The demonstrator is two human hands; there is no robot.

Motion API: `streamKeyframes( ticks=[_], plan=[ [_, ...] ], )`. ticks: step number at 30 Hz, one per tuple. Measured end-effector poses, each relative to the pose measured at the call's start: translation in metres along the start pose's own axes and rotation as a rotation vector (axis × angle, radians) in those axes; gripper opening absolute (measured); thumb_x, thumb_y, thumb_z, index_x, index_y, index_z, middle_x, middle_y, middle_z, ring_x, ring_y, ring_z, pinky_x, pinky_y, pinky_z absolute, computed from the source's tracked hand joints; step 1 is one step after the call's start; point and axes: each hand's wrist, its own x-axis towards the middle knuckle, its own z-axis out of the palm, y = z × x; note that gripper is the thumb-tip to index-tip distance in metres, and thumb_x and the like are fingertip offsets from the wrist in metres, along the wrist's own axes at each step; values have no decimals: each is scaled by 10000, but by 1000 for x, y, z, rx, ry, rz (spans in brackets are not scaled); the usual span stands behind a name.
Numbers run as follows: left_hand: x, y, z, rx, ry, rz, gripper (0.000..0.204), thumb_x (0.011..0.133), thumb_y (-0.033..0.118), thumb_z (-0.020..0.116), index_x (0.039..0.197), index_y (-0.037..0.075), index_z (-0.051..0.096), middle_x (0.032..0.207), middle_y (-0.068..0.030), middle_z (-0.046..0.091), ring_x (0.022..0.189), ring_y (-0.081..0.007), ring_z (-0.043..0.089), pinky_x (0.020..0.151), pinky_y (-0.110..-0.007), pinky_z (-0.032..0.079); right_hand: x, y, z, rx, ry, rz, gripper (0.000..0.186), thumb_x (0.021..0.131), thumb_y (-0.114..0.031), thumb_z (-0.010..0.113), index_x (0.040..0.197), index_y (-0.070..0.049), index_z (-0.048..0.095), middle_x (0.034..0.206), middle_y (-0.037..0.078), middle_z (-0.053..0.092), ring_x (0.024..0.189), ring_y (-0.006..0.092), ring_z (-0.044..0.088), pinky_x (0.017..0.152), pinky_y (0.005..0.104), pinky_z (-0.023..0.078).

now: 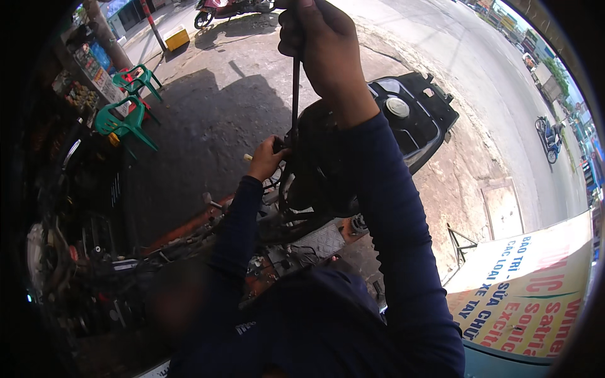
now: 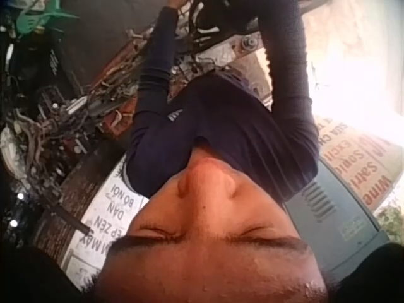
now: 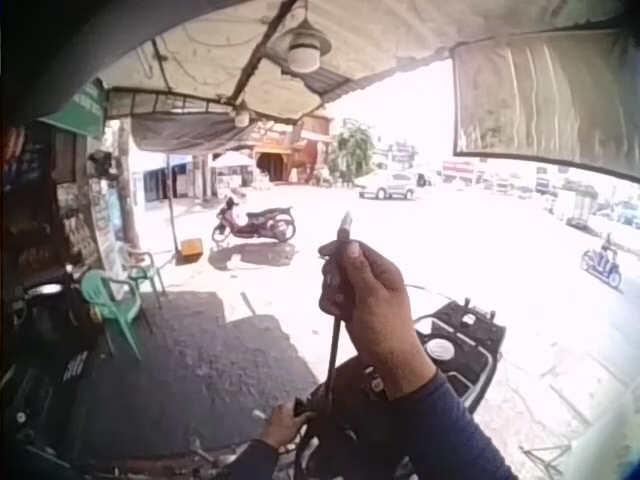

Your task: Replacing or adjusting internal components of a motorcycle chassis and engine area.

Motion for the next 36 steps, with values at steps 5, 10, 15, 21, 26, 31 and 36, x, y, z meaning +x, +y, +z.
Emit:
streamKeyframes(
  ticks=[5,10,15,21,26,31,36],
  plan=[
    [0,3,-8,129,-53,-37,304,783,174,773,946,-33,621,914,-198,687,893,-353,669,789,-414,512,-87,-84,-1,-15,418,-81,247,1045,-260,447,1061,-28,527,729,-16,374,557,52,313,466,203,279],
    [15,1,-11,23,-107,59,250,769,127,780,914,-21,639,889,-160,703,809,-291,687,766,-375,521,-256,-158,-80,140,529,-257,297,1066,-314,377,987,-50,489,726,-9,355,541,55,308,428,200,249],
    [19,30,-21,-470,-184,-329,202,835,125,758,954,30,625,806,-42,670,714,-129,632,652,-280,494,-436,-99,-175,-25,1533,-102,305,1051,-344,414,994,-54,486,704,-2,372,554,91,335,463,225,294],
    [-45,25,-31,-817,55,-471,246,841,134,766,1011,79,598,821,4,626,657,-104,557,570,-242,404,-574,53,-242,-64,1696,802,107,998,-137,460,897,-104,452,625,-30,368,423,68,301,375,241,250],
    [-129,34,-32,-820,148,-543,234,856,134,748,1045,71,625,858,-8,630,699,-108,539,590,-256,406,-662,176,-209,-773,1273,1305,213,933,-178,552,937,19,633,710,146,639,619,280,637,582,421,501],
    [-214,65,-33,-867,445,-685,263,904,127,684,1150,40,651,957,-48,655,755,-125,551,628,-263,425,-640,208,-176,-1177,686,1465,260,878,-168,571,957,64,657,903,288,671,893,438,656,786,490,512],
    [-280,84,-19,-755,627,-675,263,913,106,662,1164,29,644,995,-57,660,831,-148,574,663,-290,454,-624,220,-132,-1184,580,1525,308,922,-219,549,959,76,629,878,299,663,912,473,636,795,527,495]
  ],
)
